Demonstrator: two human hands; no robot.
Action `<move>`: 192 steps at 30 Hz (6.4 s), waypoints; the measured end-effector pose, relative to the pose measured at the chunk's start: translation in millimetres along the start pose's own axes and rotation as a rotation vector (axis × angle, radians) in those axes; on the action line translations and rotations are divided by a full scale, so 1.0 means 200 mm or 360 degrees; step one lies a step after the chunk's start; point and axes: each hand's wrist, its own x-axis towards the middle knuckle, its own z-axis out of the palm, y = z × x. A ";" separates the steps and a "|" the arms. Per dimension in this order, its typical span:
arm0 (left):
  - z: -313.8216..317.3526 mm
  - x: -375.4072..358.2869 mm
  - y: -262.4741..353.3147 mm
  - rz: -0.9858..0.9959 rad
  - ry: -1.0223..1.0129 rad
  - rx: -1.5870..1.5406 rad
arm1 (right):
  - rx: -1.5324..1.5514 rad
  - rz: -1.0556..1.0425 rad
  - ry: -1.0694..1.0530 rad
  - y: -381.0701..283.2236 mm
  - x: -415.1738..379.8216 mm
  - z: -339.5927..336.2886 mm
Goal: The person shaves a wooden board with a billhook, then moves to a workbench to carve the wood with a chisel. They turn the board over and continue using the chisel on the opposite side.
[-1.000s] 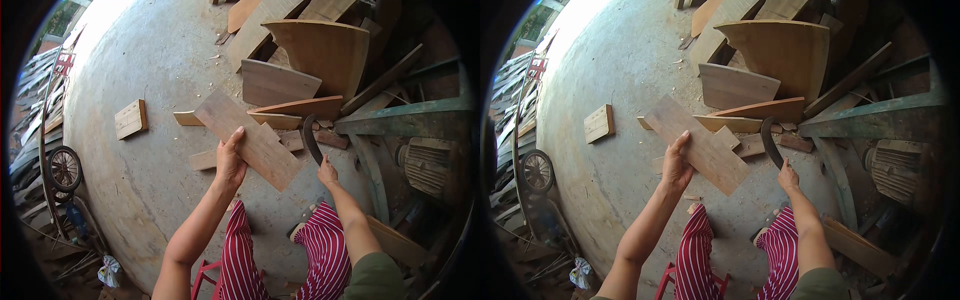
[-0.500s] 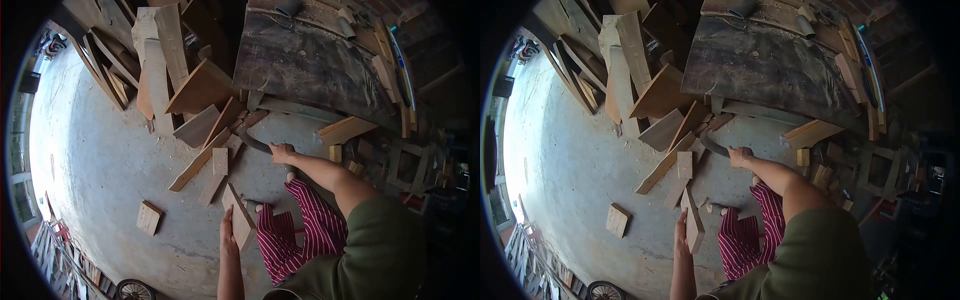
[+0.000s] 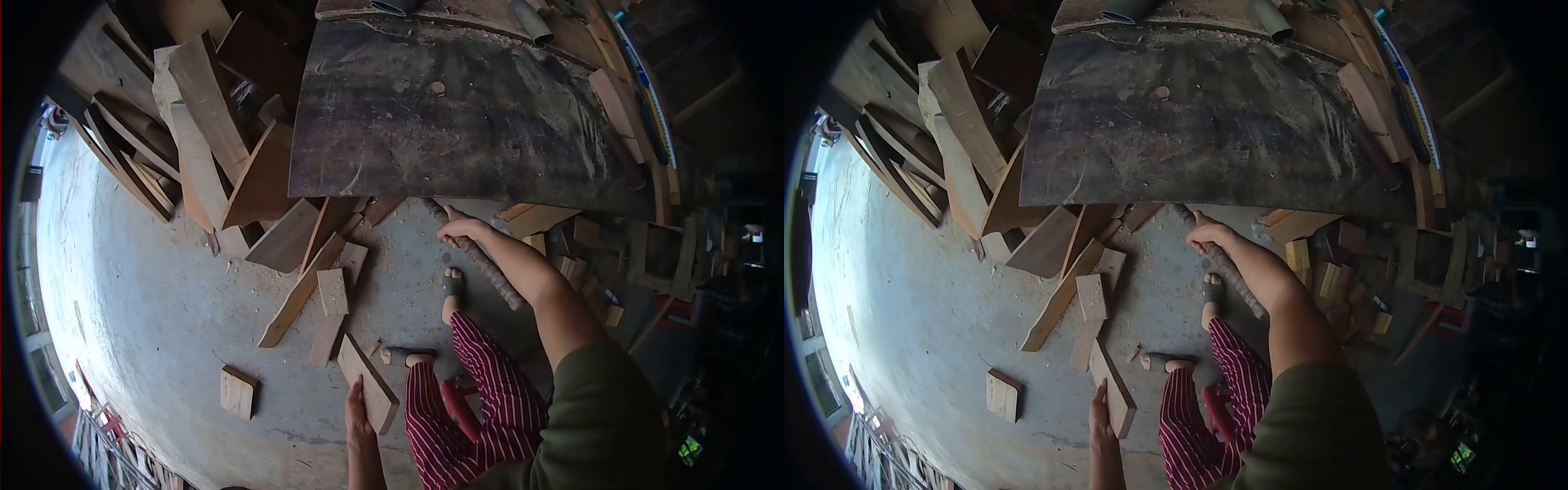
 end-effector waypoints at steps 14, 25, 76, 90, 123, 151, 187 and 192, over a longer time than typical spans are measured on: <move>0.60 -0.53 -0.08 0.0313 -0.0385 0.0253 | 0.1053 -0.0363 -0.0743 -0.11 0.08 0.45; 1.78 -0.85 -0.02 0.1085 -0.0790 0.1141 | -0.0527 -0.1975 0.0951 -0.27 -1.68 -0.82; 2.25 -0.33 0.12 0.2220 -0.1233 0.2573 | -0.0422 -0.1298 0.1131 -0.91 -1.36 -0.66; 2.24 -0.30 -0.08 0.2110 -0.0857 0.1970 | 0.0790 -0.1115 0.0080 -0.61 -1.55 -0.75; 2.25 -0.21 -0.08 0.2508 -0.0888 0.2112 | -0.0751 -0.1137 0.1404 -0.77 -1.65 -0.44; 2.26 -0.28 -0.03 0.2371 -0.0889 0.2280 | -0.0838 -0.1047 0.1364 -1.34 -1.29 -0.78; 2.26 -0.26 -0.04 0.2451 -0.0849 0.2286 | -0.1131 -0.0984 0.1384 -1.23 -1.42 -0.69; 2.25 -0.28 -0.04 0.2342 -0.0877 0.2328 | -0.1085 -0.1071 0.1434 -1.31 -1.31 -0.75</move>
